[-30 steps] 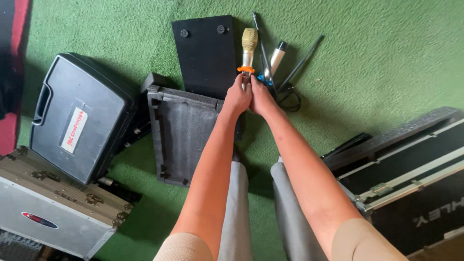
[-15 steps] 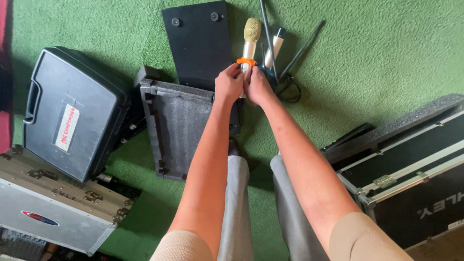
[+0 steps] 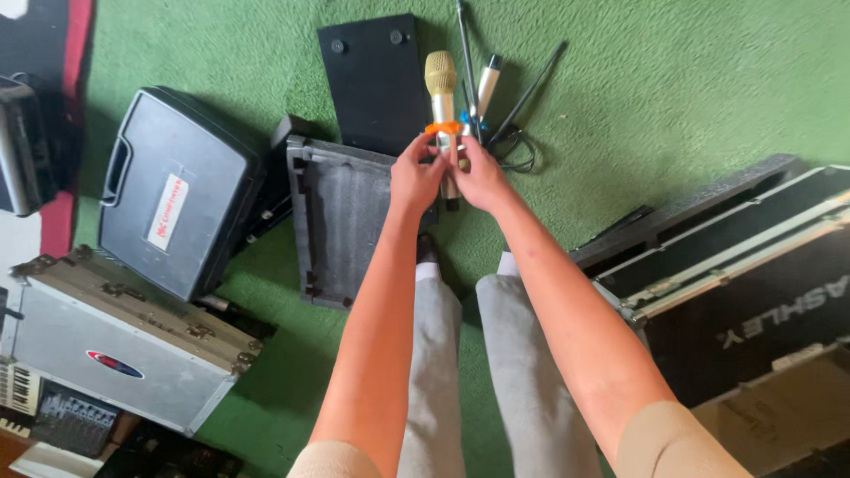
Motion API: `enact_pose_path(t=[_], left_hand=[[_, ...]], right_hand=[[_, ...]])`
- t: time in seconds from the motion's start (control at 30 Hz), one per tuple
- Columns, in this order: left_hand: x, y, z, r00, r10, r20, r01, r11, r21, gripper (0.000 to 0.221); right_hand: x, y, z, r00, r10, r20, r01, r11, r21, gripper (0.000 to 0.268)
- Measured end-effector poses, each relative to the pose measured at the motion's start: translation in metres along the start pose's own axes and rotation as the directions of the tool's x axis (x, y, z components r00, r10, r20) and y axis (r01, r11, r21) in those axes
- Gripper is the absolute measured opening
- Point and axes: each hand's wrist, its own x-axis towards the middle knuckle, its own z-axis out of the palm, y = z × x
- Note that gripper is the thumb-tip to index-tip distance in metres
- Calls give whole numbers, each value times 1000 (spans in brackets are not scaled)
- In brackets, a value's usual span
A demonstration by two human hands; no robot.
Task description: The person picks up two microphones and a cable from a collection of musical equipment on the floor and places them into a storage case.
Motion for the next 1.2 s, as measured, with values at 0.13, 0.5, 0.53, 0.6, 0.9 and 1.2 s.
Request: enact_pose_path(t=[0.13, 0.5, 0.53, 0.6, 0.9, 1.2], left_hand=[[-71, 49, -25, 997, 49, 63, -36, 981, -190, 60], [-316, 239, -110, 989, 146, -9, -133, 870, -475, 62], [-341, 258, -126, 980, 197, -1, -166, 822, -544, 68], [-392, 298, -154, 990, 131, 50, -85, 844, -529, 76], [-548, 434, -262, 916, 368, 157, -259, 844, -469, 79], [-615, 510, -304, 781, 617, 94, -483, 693, -535, 71]], right_hand=[[-76, -45, -18, 983, -176, -47, 179, 981, 73, 43], [-317, -272, -116, 972, -235, -1, 234, 965, 120, 41], [-346, -300, -121, 936, -350, -28, 351, 930, 110, 40], [-399, -348, -135, 965, -261, 16, 252, 945, 206, 50], [-559, -501, -185, 951, -310, 24, 303, 942, 142, 49], [-621, -569, -217, 848, -529, -34, 528, 841, 119, 60]])
